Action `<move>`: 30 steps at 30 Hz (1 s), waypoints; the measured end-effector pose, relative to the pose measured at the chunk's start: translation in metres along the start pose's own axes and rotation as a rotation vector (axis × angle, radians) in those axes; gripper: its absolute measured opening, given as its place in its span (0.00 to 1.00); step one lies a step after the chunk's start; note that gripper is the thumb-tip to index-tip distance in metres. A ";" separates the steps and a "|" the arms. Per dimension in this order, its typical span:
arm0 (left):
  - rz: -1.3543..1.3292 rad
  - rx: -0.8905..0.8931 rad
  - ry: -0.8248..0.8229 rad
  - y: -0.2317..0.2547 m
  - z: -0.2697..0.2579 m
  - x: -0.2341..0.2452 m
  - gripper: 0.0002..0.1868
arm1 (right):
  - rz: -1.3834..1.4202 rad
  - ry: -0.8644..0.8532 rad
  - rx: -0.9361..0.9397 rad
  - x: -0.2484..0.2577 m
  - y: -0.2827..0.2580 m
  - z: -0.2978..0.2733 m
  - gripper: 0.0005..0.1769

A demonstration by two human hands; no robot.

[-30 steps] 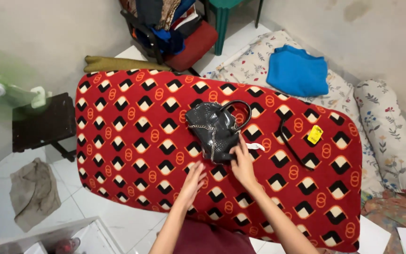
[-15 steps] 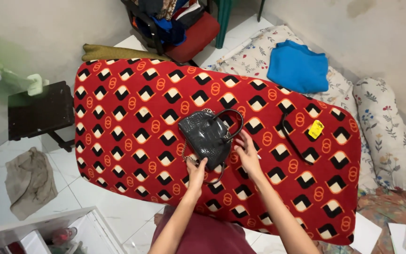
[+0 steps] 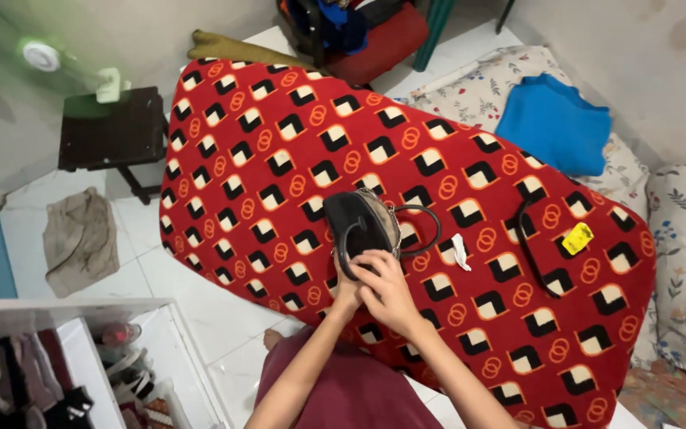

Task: Organize bags and scraps of paper in a bedroom.

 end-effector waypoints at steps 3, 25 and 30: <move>-0.013 0.196 0.071 0.076 -0.004 0.009 0.45 | 0.013 -0.139 0.048 0.010 -0.019 0.015 0.31; -0.326 0.646 0.278 0.090 -0.009 0.033 0.51 | -0.258 -0.103 0.246 0.001 -0.013 0.012 0.12; -0.440 0.491 0.242 0.079 -0.009 0.030 0.36 | -0.315 -0.184 0.329 -0.001 -0.004 -0.002 0.14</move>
Point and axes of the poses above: each hand's wrist, its own z-axis towards the middle knuckle, its own x-axis out of the back of the hand, y = z × x, the point moved 4 cm from there along z, towards the middle knuckle, and after that the axes turned 10 degrees about y, right-handed, at the moved point
